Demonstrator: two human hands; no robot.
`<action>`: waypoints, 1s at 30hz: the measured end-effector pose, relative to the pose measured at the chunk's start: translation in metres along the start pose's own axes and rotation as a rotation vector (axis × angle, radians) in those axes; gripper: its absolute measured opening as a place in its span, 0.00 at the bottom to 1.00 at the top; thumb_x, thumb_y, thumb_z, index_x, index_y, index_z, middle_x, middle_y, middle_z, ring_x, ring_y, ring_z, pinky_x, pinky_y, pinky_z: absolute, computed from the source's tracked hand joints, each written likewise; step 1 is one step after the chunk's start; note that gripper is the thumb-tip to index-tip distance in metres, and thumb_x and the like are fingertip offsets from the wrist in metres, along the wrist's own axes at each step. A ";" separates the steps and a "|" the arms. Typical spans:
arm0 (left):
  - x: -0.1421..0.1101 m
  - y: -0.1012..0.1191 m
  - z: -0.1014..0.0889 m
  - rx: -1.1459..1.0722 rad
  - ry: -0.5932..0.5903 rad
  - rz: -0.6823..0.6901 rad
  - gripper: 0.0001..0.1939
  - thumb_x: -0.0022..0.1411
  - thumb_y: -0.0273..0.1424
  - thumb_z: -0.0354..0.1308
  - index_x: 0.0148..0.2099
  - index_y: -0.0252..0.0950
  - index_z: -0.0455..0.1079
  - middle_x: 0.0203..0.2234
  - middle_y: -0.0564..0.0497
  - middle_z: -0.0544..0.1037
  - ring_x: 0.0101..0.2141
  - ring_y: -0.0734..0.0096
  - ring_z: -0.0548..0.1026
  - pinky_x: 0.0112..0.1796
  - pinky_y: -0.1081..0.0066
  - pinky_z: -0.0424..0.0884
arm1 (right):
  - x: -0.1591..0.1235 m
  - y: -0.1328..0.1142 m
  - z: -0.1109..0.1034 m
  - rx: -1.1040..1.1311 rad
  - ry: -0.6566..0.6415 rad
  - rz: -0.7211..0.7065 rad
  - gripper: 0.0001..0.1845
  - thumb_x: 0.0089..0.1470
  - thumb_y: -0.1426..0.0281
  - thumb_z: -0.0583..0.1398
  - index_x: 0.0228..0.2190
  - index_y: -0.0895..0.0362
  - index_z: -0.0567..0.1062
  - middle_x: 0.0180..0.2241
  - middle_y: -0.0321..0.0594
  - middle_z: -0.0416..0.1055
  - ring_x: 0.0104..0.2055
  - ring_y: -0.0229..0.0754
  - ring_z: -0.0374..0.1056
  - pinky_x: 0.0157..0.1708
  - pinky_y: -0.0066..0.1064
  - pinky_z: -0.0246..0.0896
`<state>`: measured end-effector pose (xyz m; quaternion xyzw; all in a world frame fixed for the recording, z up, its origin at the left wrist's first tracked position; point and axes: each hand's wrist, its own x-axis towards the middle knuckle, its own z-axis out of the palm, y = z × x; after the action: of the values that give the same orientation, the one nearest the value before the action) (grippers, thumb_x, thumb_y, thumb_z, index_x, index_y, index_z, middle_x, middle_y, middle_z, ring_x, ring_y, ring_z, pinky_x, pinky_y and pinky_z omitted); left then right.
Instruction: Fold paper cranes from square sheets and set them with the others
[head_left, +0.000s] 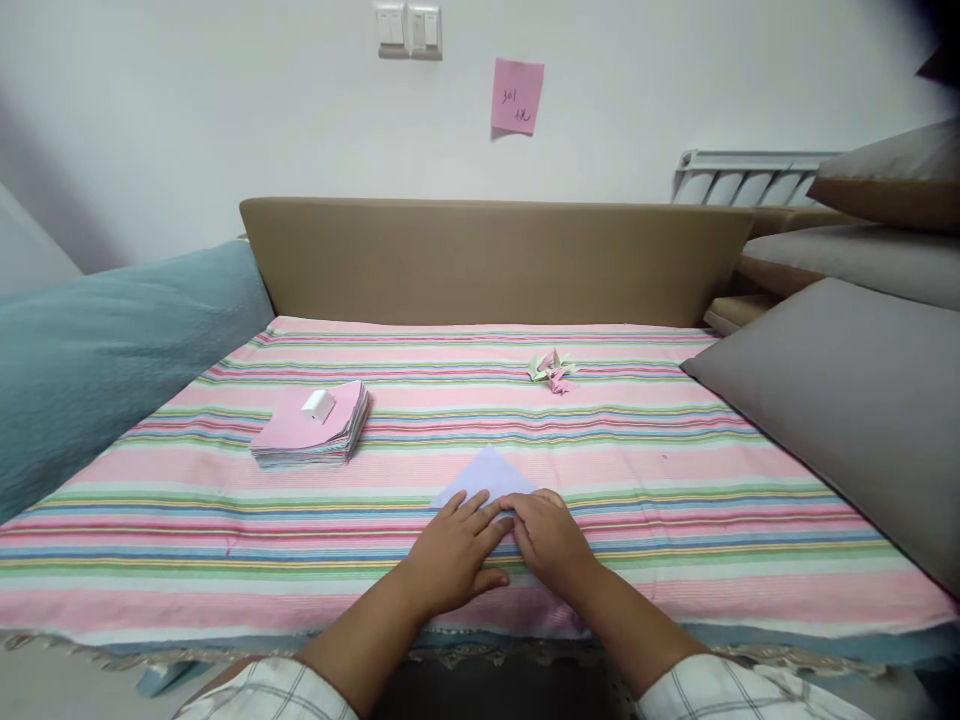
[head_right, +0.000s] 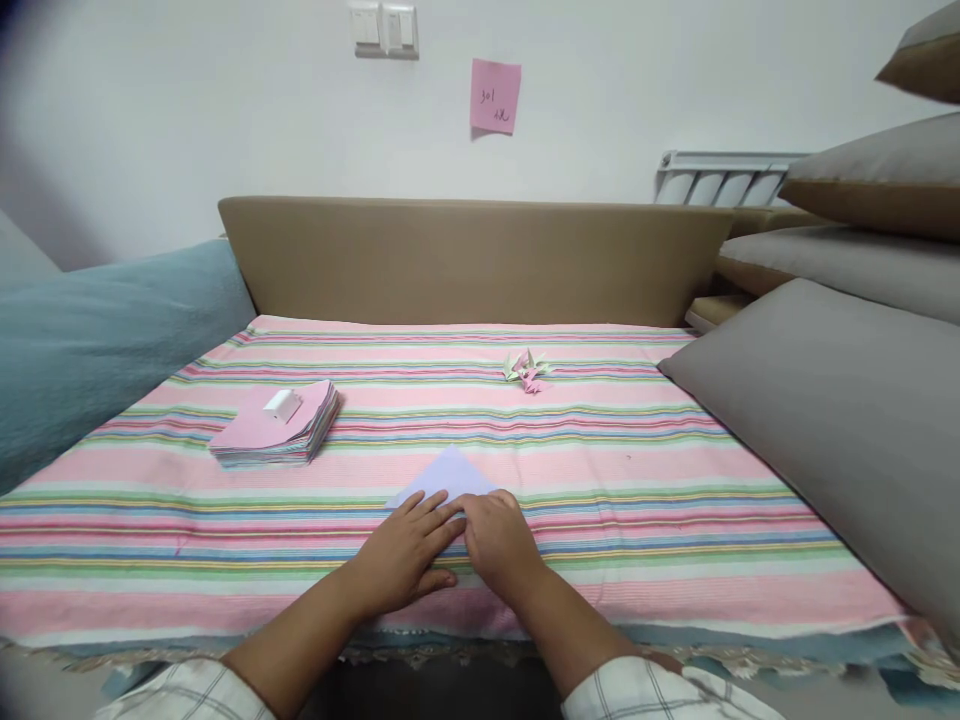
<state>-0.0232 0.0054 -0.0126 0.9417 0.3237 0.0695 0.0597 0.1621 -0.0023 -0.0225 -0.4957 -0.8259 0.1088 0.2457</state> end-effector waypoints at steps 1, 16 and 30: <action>0.000 0.000 0.000 0.000 -0.002 0.001 0.33 0.56 0.48 0.54 0.61 0.43 0.53 0.59 0.47 0.59 0.59 0.52 0.54 0.56 0.50 0.50 | 0.000 0.000 0.000 -0.012 -0.006 0.022 0.16 0.53 0.79 0.48 0.40 0.55 0.69 0.35 0.38 0.73 0.39 0.40 0.66 0.46 0.34 0.47; -0.001 -0.001 0.002 -0.006 0.022 0.002 0.32 0.56 0.47 0.55 0.60 0.43 0.55 0.59 0.46 0.59 0.59 0.53 0.54 0.56 0.49 0.50 | -0.006 0.024 -0.036 -0.118 -0.182 0.379 0.11 0.50 0.77 0.52 0.33 0.53 0.71 0.31 0.38 0.73 0.34 0.40 0.67 0.30 0.26 0.49; -0.004 0.000 -0.001 -0.002 -0.016 -0.025 0.33 0.55 0.46 0.56 0.61 0.45 0.54 0.60 0.46 0.57 0.60 0.52 0.53 0.56 0.48 0.49 | -0.006 0.028 -0.041 -0.118 -0.185 0.465 0.09 0.55 0.72 0.50 0.35 0.53 0.69 0.32 0.38 0.75 0.33 0.41 0.68 0.26 0.27 0.46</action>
<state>-0.0270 0.0029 -0.0121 0.9380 0.3351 0.0614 0.0643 0.2075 0.0034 -0.0011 -0.6736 -0.7136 0.1590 0.1082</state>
